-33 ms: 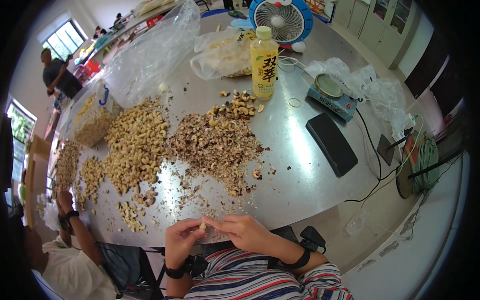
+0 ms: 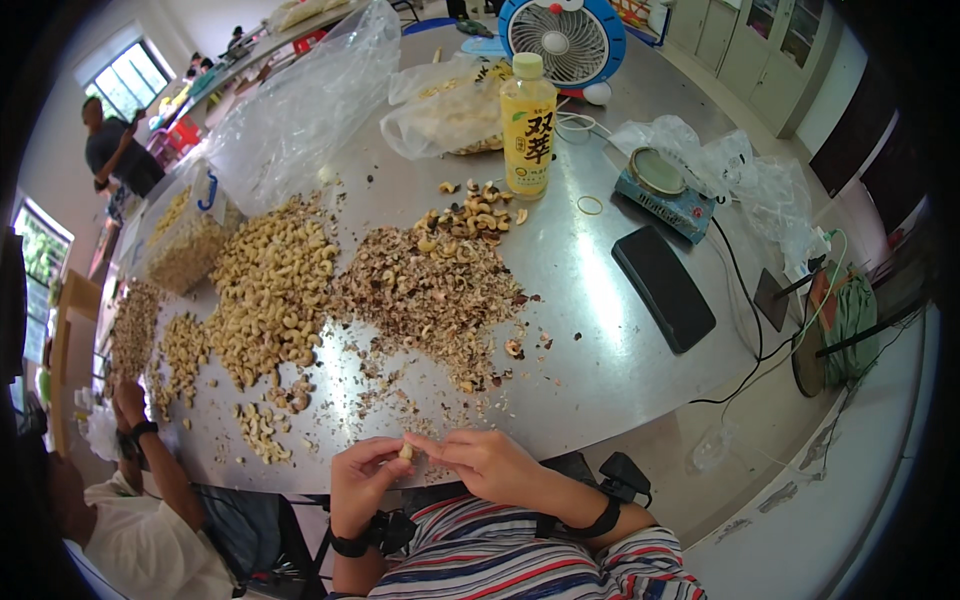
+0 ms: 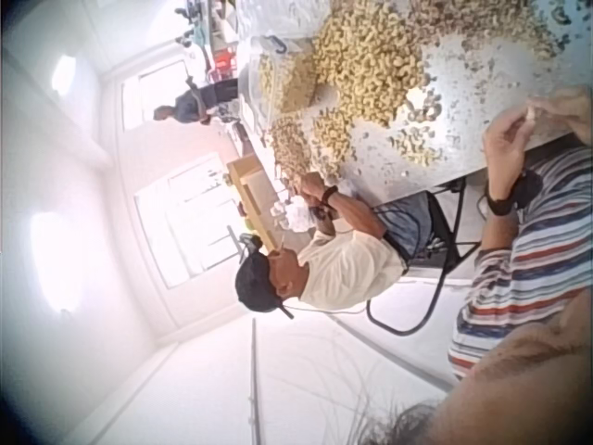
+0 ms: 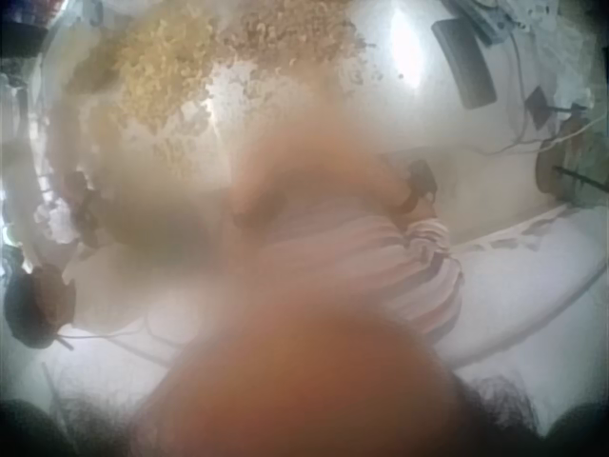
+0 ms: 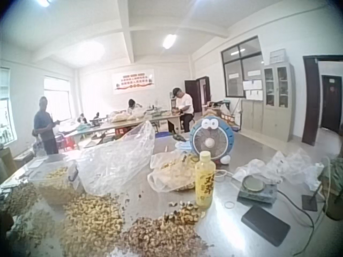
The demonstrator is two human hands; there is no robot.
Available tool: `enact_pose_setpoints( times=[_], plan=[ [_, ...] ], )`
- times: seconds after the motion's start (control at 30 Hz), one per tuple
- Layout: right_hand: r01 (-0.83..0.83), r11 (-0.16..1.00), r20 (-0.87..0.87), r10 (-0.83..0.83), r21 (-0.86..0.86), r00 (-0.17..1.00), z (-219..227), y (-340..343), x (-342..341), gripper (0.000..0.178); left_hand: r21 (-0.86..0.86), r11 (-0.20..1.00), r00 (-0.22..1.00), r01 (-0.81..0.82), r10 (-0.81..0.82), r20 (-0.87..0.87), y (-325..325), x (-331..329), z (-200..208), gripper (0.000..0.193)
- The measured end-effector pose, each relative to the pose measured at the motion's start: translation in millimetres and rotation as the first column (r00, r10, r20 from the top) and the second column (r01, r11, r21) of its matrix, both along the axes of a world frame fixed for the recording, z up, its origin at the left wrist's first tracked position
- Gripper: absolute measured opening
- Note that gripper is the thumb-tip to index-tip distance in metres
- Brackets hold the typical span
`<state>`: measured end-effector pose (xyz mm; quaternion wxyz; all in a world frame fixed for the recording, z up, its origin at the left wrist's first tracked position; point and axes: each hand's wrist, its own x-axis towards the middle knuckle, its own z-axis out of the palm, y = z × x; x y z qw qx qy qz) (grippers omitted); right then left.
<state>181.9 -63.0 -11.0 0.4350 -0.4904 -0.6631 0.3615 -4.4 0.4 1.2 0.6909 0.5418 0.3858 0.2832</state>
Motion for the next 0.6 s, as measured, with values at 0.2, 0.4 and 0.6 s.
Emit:
enact_pose_setpoints(
  times=[0.2,0.4,0.6],
  plan=[
    [0.025,0.987,-0.256,-0.065,-0.156,0.964,6,-1,-2,0.04,0.043,0.998,0.999,-0.034,0.033,0.027,0,3,1,0.021],
    [-0.029,0.944,-0.228,-0.05,-0.329,0.972,12,1,2,0.039,0.152,0.987,0.998,-0.061,0.061,0.005,1,6,7,0.022],
    [0.034,0.994,-0.189,-0.053,-0.105,0.981,8,0,-1,0.04,0.135,0.982,0.991,-0.133,0.13,0.033,-1,10,10,0.023]
  ],
)
